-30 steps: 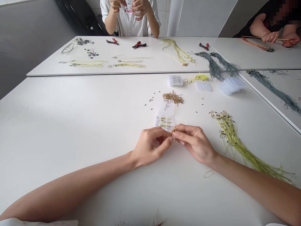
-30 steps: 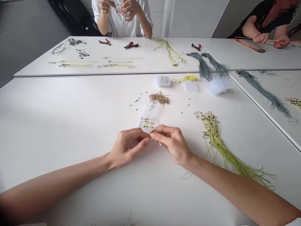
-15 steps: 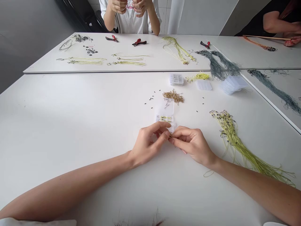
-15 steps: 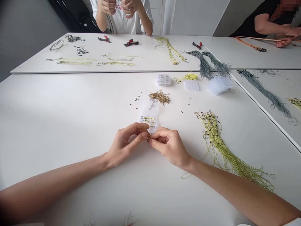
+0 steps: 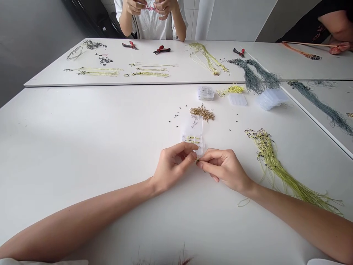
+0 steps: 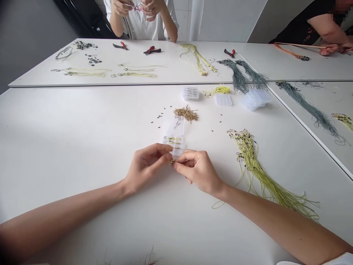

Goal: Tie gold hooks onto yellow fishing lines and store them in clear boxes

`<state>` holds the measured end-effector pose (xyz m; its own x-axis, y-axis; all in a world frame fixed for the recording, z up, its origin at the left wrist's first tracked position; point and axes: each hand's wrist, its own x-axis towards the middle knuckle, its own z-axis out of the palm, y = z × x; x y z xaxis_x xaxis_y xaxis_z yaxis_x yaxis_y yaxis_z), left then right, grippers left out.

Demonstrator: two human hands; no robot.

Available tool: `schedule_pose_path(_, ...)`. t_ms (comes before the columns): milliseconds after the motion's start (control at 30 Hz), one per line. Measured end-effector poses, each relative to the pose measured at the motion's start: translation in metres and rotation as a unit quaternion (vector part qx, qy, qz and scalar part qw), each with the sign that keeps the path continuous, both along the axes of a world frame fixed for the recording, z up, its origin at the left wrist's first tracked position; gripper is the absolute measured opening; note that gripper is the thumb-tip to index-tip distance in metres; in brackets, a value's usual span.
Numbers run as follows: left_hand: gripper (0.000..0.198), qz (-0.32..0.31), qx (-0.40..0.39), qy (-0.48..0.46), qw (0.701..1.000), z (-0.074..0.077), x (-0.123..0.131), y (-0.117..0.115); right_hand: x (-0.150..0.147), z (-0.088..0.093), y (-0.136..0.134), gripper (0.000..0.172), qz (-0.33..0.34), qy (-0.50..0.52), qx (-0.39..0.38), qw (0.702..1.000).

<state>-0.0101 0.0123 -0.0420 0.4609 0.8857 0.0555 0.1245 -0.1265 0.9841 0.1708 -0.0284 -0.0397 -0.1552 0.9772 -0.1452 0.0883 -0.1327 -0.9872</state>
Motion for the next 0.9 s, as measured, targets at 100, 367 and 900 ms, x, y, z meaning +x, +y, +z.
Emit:
schedule_pose_path(100,0.015,-0.006,0.021,0.003,1.000,0.0009,0.0003,0.0007,0.0041,0.0007,0.0024,0.013,0.006,0.007,-0.023,1.000)
schedule_pose_path(367,0.016,-0.043,0.103,0.041,0.993,0.0058,-0.0013,-0.0010,0.0090,0.0014,0.0057,0.016,0.034,0.015,-0.054,0.998)
schedule_pose_path(900,0.014,-0.045,0.079,0.036,0.995,0.0010,0.0003,-0.0006,0.0097,0.0018,0.0078,0.014,0.042,0.009,-0.056,0.998)
